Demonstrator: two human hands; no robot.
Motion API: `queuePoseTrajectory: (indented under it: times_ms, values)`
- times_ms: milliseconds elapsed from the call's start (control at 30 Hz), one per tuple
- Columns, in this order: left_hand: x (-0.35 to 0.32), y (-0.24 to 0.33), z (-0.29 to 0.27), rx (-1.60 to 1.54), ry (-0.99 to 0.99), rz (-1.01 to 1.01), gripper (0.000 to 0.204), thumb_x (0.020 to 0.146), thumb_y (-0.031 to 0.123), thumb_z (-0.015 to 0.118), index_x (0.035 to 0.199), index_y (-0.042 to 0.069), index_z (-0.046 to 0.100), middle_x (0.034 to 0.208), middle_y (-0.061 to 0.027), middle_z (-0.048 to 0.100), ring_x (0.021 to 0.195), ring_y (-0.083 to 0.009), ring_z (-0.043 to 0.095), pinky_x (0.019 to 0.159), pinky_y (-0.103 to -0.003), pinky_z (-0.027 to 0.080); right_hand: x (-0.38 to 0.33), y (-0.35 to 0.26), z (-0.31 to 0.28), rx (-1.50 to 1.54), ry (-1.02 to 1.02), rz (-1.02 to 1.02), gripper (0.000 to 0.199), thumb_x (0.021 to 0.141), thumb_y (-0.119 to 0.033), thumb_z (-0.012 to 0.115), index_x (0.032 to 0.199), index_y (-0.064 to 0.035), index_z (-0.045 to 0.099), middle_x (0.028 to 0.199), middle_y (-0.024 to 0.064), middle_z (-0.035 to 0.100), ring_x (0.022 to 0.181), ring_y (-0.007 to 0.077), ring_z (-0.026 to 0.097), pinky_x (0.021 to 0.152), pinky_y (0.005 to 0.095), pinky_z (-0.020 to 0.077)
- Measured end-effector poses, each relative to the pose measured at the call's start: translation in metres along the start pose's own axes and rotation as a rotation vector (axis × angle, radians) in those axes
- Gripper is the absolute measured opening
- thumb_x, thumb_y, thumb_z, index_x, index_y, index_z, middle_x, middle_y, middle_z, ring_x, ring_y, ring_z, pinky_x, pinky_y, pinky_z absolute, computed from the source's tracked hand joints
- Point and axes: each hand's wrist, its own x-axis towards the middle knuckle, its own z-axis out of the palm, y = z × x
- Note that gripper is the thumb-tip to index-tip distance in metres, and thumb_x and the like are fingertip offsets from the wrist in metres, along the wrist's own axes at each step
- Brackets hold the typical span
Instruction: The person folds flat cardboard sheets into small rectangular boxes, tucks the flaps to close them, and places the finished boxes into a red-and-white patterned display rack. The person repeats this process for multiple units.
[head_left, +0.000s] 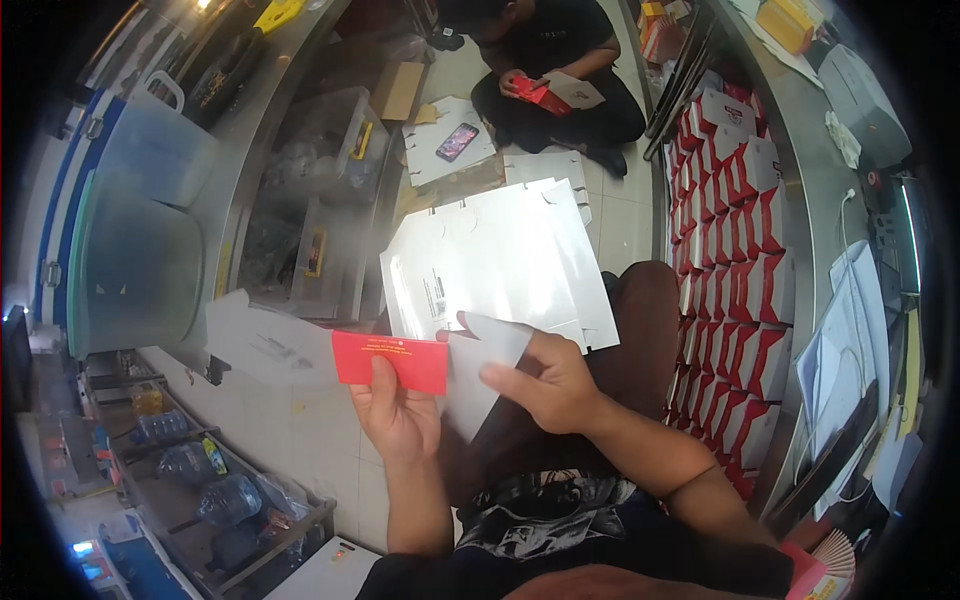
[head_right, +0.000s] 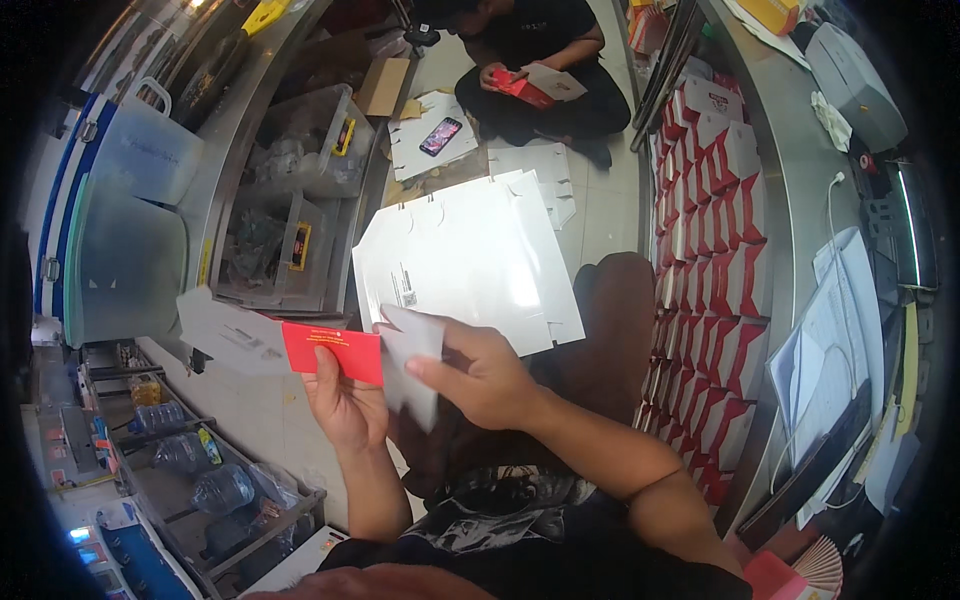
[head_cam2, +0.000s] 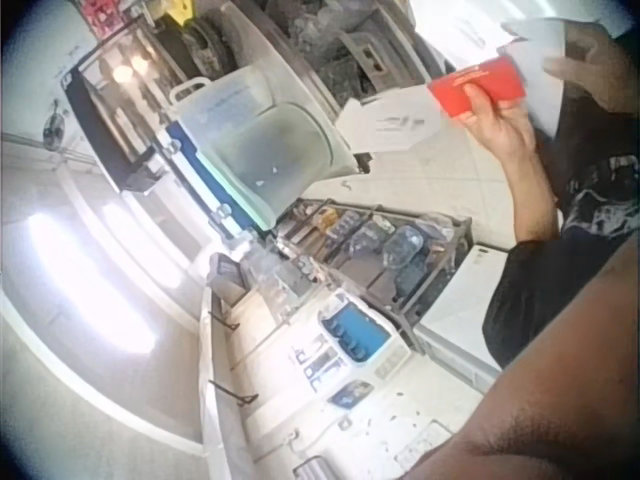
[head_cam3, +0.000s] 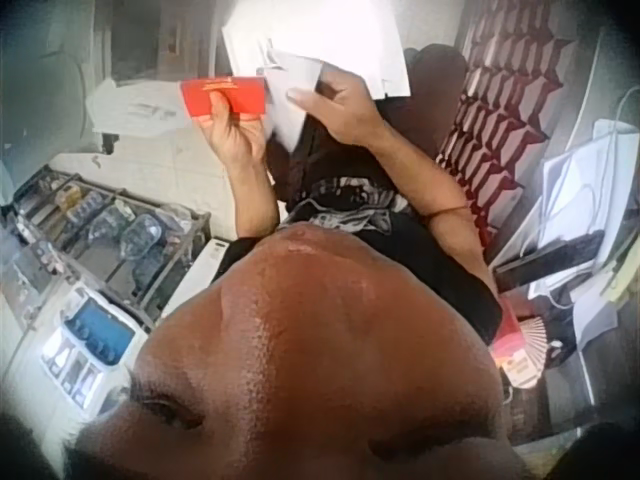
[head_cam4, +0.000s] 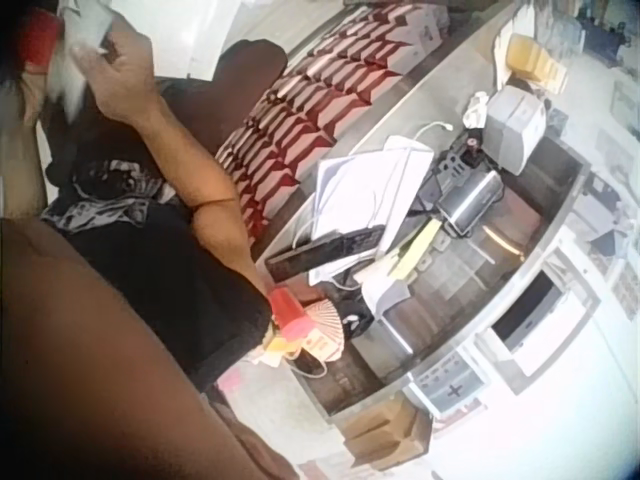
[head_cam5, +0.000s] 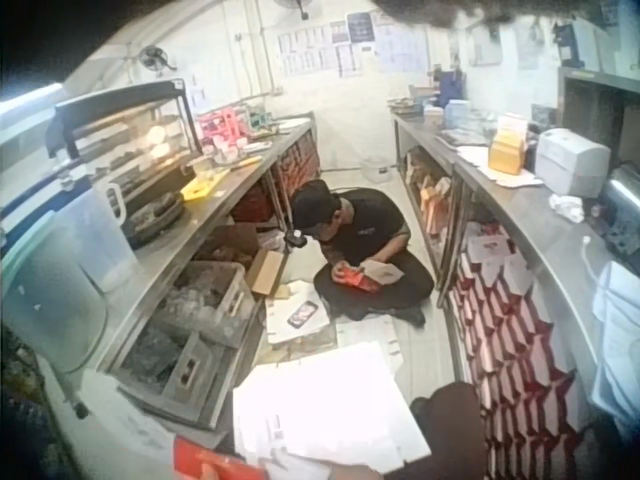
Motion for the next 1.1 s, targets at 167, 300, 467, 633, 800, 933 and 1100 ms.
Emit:
queuePoseTrajectory:
  times_ms: [167, 300, 467, 633, 800, 933, 1100]
  values:
    - [-0.002, -0.008, -0.002, 0.24, -0.004, 0.014, 0.029, 0.111, 0.016, 0.051, 0.135, 0.0, 0.057, 0.121, -0.0161, 0.071, 0.106, -0.0236, 0.073, 0.094, -0.041, 0.061, 0.009, 0.004, -0.005, -0.71, -0.125, -0.398, 0.047, 0.092, -0.008, 0.078, 0.138, -0.0063, 0.068, 0.145, 0.0269, 0.059, 0.127, 0.0341, 0.064, 0.106, 0.0381, 0.0534]
    - [-0.01, -0.018, 0.02, 0.206, 0.042, -0.019, 0.037, 0.11, 0.015, 0.054, 0.141, -0.004, 0.054, 0.128, -0.0156, 0.068, 0.116, -0.0236, 0.068, 0.1, -0.038, 0.057, 0.017, 0.012, -0.005, -0.911, -0.062, -0.536, 0.051, 0.082, -0.017, 0.086, 0.131, -0.0107, 0.073, 0.151, 0.026, 0.053, 0.119, 0.037, 0.066, 0.099, 0.0391, 0.0565]
    - [-0.008, -0.006, 0.009, 0.086, 0.018, -0.14, 0.042, 0.112, 0.016, 0.045, 0.148, -0.006, 0.044, 0.14, -0.0223, 0.06, 0.125, -0.0308, 0.065, 0.104, -0.043, 0.057, 0.018, 0.012, -0.011, -1.049, -0.149, -0.49, 0.057, 0.079, -0.021, 0.087, 0.133, -0.0111, 0.071, 0.15, 0.0238, 0.055, 0.12, 0.0356, 0.065, 0.096, 0.0391, 0.0569]
    - [-0.015, -0.009, -0.002, 0.208, -0.089, -0.175, 0.036, 0.112, 0.016, 0.046, 0.14, -0.006, 0.051, 0.134, -0.021, 0.063, 0.122, -0.0295, 0.066, 0.103, -0.043, 0.057, 0.021, 0.001, -0.012, -0.925, -0.078, -0.471, 0.053, 0.079, -0.016, 0.085, 0.129, -0.0087, 0.07, 0.14, 0.0188, 0.06, 0.122, 0.0357, 0.062, 0.096, 0.0409, 0.0556]
    - [-0.011, -0.011, 0.006, 0.226, -0.074, -0.226, 0.034, 0.112, 0.017, 0.05, 0.139, -0.004, 0.054, 0.133, -0.0165, 0.064, 0.119, -0.0258, 0.066, 0.1, -0.041, 0.056, 0.027, -0.003, -0.016, -0.796, -0.187, -0.513, 0.04, 0.074, -0.004, 0.082, 0.113, -0.0033, 0.072, 0.117, 0.0141, 0.064, 0.119, 0.0353, 0.064, 0.094, 0.0414, 0.0564]
    - [-0.008, -0.008, 0.008, 0.203, -0.043, -0.265, 0.034, 0.112, 0.017, 0.05, 0.14, -0.002, 0.053, 0.132, -0.0156, 0.064, 0.12, -0.0246, 0.065, 0.102, -0.04, 0.055, 0.027, -0.013, -0.019, -0.753, -0.231, -0.441, 0.032, 0.074, -0.002, 0.083, 0.104, -0.002, 0.072, 0.112, 0.0108, 0.065, 0.116, 0.0349, 0.066, 0.095, 0.0406, 0.056]
    - [-0.007, -0.01, 0.011, 0.224, -0.014, -0.263, 0.035, 0.112, 0.018, 0.05, 0.141, -0.001, 0.051, 0.131, -0.0148, 0.064, 0.118, -0.024, 0.067, 0.099, -0.039, 0.057, 0.023, -0.012, -0.02, -0.662, -0.192, -0.332, 0.028, 0.076, -0.003, 0.085, 0.101, -0.0025, 0.072, 0.113, 0.0101, 0.067, 0.122, 0.0364, 0.065, 0.098, 0.0422, 0.0549]
